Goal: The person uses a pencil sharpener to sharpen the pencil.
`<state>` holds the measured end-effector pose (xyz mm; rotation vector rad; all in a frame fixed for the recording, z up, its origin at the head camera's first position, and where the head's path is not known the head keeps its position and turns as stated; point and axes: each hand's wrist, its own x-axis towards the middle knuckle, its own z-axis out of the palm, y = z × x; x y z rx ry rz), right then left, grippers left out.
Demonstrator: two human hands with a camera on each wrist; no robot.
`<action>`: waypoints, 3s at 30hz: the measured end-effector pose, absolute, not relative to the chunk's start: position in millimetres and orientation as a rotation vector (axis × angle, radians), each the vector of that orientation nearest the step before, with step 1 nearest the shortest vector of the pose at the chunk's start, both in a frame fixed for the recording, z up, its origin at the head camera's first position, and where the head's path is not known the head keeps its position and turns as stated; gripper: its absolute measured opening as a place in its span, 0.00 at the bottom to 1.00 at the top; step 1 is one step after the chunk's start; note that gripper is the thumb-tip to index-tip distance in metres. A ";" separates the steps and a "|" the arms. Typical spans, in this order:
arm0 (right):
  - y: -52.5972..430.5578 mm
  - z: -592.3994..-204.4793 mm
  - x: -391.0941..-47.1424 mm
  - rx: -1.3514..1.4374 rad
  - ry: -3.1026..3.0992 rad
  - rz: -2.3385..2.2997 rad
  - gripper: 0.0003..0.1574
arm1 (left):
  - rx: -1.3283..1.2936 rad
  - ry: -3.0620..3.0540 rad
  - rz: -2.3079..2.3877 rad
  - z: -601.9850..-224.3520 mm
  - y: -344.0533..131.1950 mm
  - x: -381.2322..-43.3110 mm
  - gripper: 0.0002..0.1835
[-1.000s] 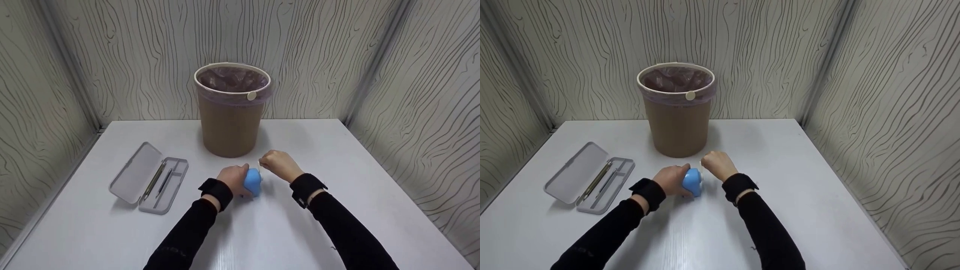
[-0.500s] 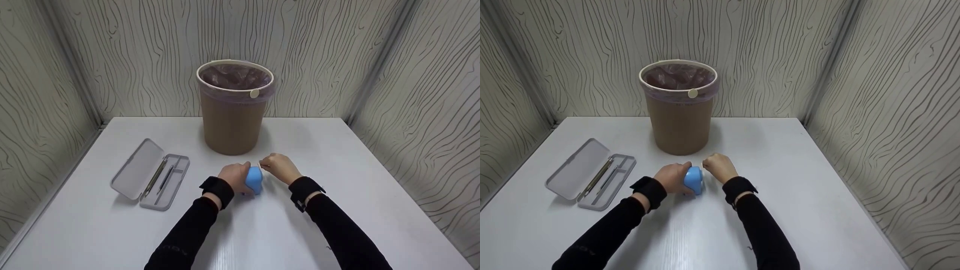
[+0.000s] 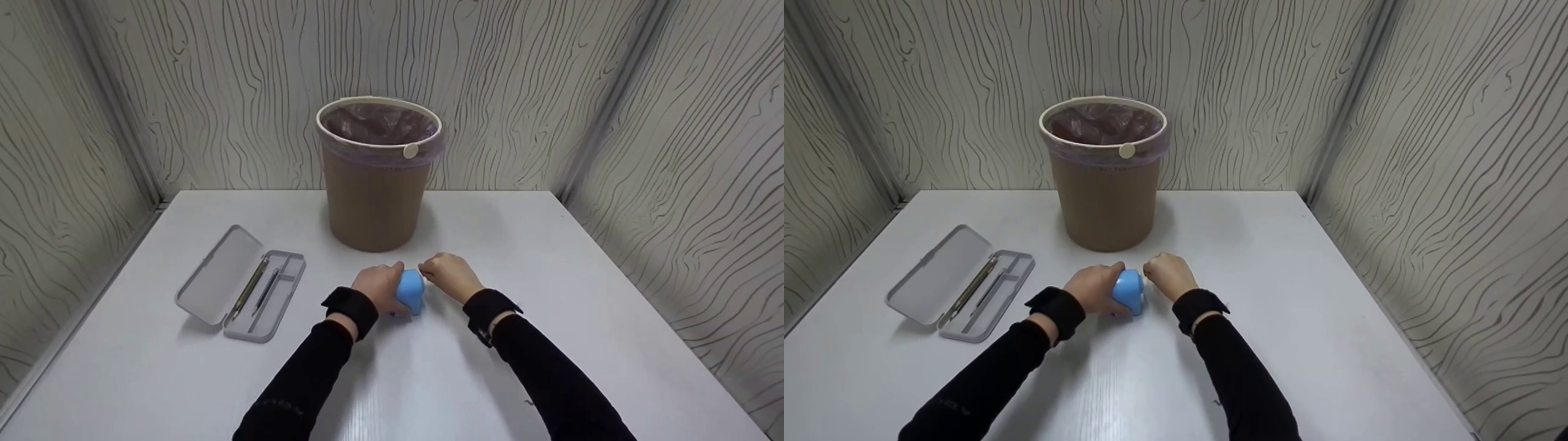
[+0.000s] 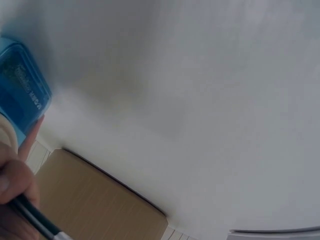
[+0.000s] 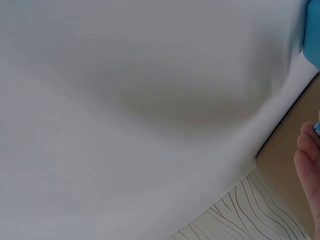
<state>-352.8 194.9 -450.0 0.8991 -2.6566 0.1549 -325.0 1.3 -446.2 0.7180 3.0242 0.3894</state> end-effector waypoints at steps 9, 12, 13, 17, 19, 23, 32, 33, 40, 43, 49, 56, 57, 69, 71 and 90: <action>193.5 -461.1 -347.1 0.897 -2.671 0.112 0.10 | 0.695 3.028 0.403 -449.8 0.4 -325.7 0.44; 193.9 -462.5 -346.7 0.912 -2.654 0.063 0.09 | 0.716 3.044 0.404 -450.5 0.2 -324.8 0.44; 194.3 -462.9 -346.4 0.917 -2.647 0.058 0.07 | 0.727 3.054 0.405 -450.5 0.1 -324.4 0.43; 197.5 -466.3 -344.7 0.944 -2.628 0.073 0.02 | 0.752 3.087 0.410 -449.0 0.7 -322.6 0.42; 200.5 -468.3 -341.4 0.959 -2.628 0.073 0.04 | 0.761 3.088 0.414 -448.0 1.9 -322.5 0.42; 206.6 -471.1 -332.0 1.015 -2.621 0.066 0.04 | 0.758 3.080 0.400 -445.5 4.4 -324.5 0.42; 214.2 -468.8 -308.3 1.200 -2.540 -0.002 0.04 | 0.752 3.090 0.402 -448.0 2.4 -326.1 0.41; 215.1 -468.1 -306.2 1.219 -2.523 -0.024 0.04 | 0.752 3.085 0.409 -448.7 2.2 -325.7 0.41; 221.5 -459.4 -294.2 1.282 -2.437 -0.069 0.04 | 0.739 3.081 0.386 -446.8 2.9 -324.1 0.42; 222.9 -456.4 -291.3 1.301 -2.398 -0.081 0.06 | 0.724 3.079 0.349 -445.7 4.0 -323.9 0.43; 224.9 -453.3 -288.5 1.335 -2.339 -0.116 0.08 | 0.682 3.037 0.293 -446.0 6.8 -325.4 0.45; 227.7 -443.6 -286.9 1.326 -2.298 -0.089 0.08 | 0.678 3.040 0.304 -444.4 8.0 -326.4 0.45; 228.0 -441.6 -287.0 1.319 -2.288 -0.088 0.08 | 0.679 3.041 0.303 -443.8 7.7 -326.5 0.45; 227.4 -418.6 -295.1 1.254 -2.280 -0.085 0.03 | 0.711 3.012 0.314 -443.3 5.8 -327.9 0.47; 226.3 -414.7 -298.2 1.237 -2.299 -0.073 0.03 | 0.718 3.014 0.306 -444.0 5.9 -328.1 0.47; 206.1 -414.5 -345.4 1.019 -2.568 0.148 0.07 | 0.745 3.028 0.336 -443.0 3.8 -326.0 0.47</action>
